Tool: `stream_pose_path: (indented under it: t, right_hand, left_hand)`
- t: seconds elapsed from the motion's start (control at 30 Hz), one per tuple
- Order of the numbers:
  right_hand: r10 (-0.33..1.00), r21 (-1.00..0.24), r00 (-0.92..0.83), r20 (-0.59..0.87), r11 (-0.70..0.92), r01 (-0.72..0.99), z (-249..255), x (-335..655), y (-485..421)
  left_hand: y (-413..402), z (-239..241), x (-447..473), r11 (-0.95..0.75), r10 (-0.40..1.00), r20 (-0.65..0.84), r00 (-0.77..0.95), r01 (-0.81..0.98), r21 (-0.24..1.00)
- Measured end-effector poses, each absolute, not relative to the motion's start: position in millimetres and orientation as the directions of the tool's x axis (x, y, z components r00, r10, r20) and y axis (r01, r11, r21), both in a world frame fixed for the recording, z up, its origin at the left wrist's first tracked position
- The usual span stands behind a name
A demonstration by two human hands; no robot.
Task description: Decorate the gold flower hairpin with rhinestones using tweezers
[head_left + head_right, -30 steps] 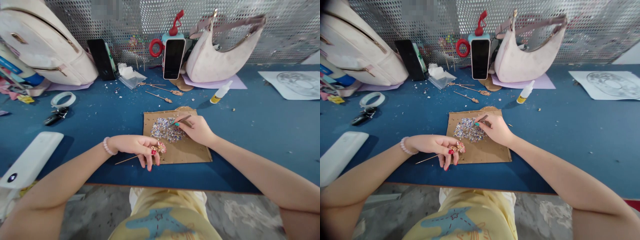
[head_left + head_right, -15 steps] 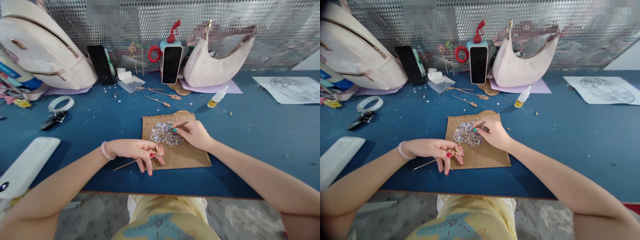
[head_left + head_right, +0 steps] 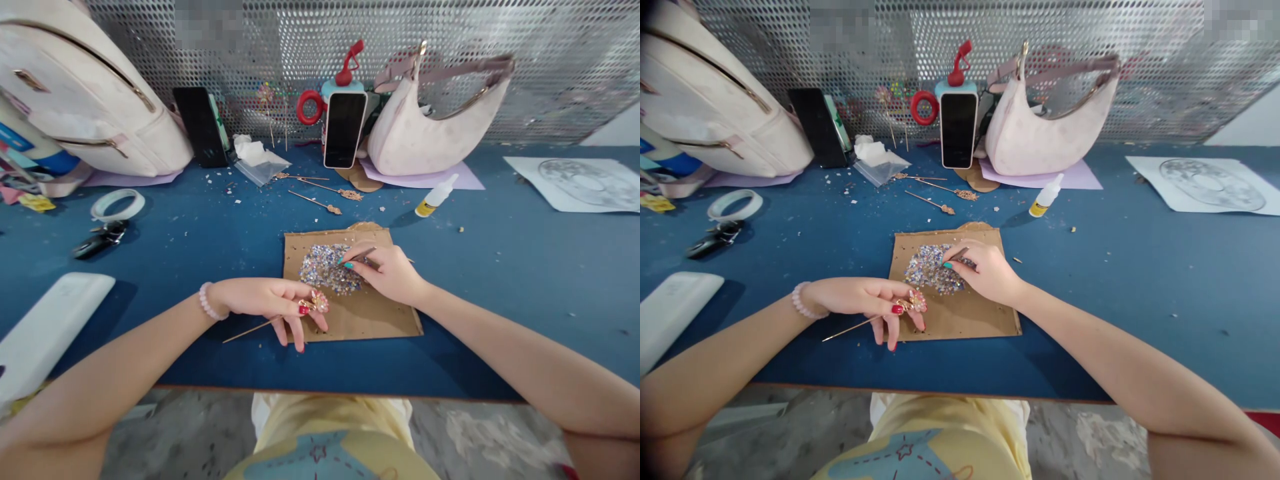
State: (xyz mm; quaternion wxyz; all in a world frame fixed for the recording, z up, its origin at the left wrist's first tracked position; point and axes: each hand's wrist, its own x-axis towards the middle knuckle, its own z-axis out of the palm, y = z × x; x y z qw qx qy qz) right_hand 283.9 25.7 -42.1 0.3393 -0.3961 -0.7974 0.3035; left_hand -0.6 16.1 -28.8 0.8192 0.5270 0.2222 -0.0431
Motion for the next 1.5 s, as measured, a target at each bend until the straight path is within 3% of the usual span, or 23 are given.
stream_pose_path:
  t: [1.5]
  right_hand:
    - [0.713,-0.603,-0.52,0.47,0.69,0.401,-54,289,28]
  left_hand:
    - [14,-28,4,0.419,0.223,-0.453,0.863,0.335,0.844]
